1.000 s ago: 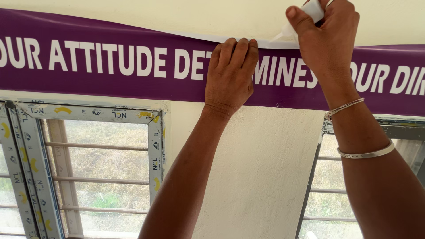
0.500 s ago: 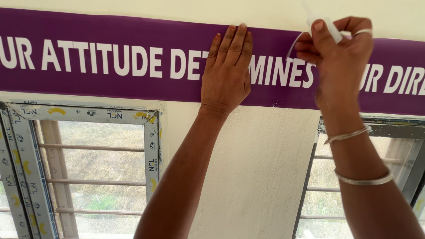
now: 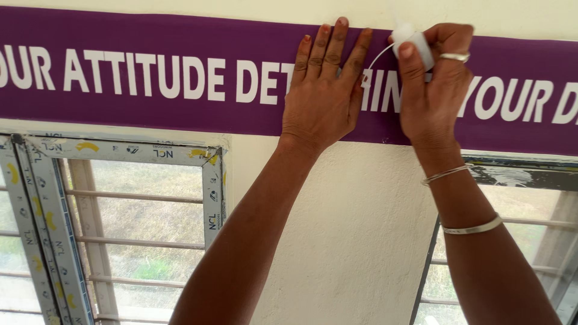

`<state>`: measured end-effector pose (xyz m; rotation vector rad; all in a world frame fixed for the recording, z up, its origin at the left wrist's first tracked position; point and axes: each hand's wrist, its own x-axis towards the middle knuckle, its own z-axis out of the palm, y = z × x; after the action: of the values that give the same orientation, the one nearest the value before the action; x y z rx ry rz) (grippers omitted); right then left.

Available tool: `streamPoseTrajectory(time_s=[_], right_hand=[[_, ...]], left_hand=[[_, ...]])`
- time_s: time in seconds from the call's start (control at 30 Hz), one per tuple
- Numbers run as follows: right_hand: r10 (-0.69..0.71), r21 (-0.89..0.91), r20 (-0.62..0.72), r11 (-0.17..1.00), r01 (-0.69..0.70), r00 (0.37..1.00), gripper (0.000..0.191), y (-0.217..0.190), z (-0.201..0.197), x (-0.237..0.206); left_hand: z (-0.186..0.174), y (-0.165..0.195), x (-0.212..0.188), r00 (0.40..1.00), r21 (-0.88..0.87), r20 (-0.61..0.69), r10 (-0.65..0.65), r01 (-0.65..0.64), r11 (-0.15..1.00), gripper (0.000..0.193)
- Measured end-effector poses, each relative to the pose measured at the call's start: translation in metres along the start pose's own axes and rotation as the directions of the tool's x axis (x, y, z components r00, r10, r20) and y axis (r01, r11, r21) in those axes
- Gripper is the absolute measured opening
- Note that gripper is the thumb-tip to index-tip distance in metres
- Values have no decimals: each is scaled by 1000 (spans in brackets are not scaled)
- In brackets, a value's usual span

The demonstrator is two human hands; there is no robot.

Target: The person presses a long purple vinyl banner reading "YOUR ATTITUDE DETERMINES YOUR DIRECTION" onto the wall above a window. They hold the banner flat with one hand while squeezing glue from a small white bottle along its top edge, then smooth the banner against the wall with their palms, working along its length.

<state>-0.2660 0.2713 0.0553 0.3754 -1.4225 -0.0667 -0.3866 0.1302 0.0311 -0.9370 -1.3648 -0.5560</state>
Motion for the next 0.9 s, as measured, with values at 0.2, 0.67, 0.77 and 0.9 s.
streamPoseTrajectory(time_s=[0.2, 0.67, 0.77, 0.9], right_hand=[[310, 587, 42, 761, -275, 950, 34, -16, -19, 10], [878, 552, 136, 317, -772, 458, 23, -149, -159, -217], [961, 454, 196, 87, -886, 195, 23, -151, -167, -279], [952, 337, 284, -208, -918, -111, 23, -142, -163, -335]], left_hand=[[-11, 10, 12, 995, 30, 96, -24, 21, 999, 61], [-27, 37, 35, 978, 65, 141, -154, 146, 987, 55], [-19, 30, 31, 986, 65, 126, -111, 104, 992, 59], [-17, 22, 22, 999, 27, 18, -38, 38, 999, 59]])
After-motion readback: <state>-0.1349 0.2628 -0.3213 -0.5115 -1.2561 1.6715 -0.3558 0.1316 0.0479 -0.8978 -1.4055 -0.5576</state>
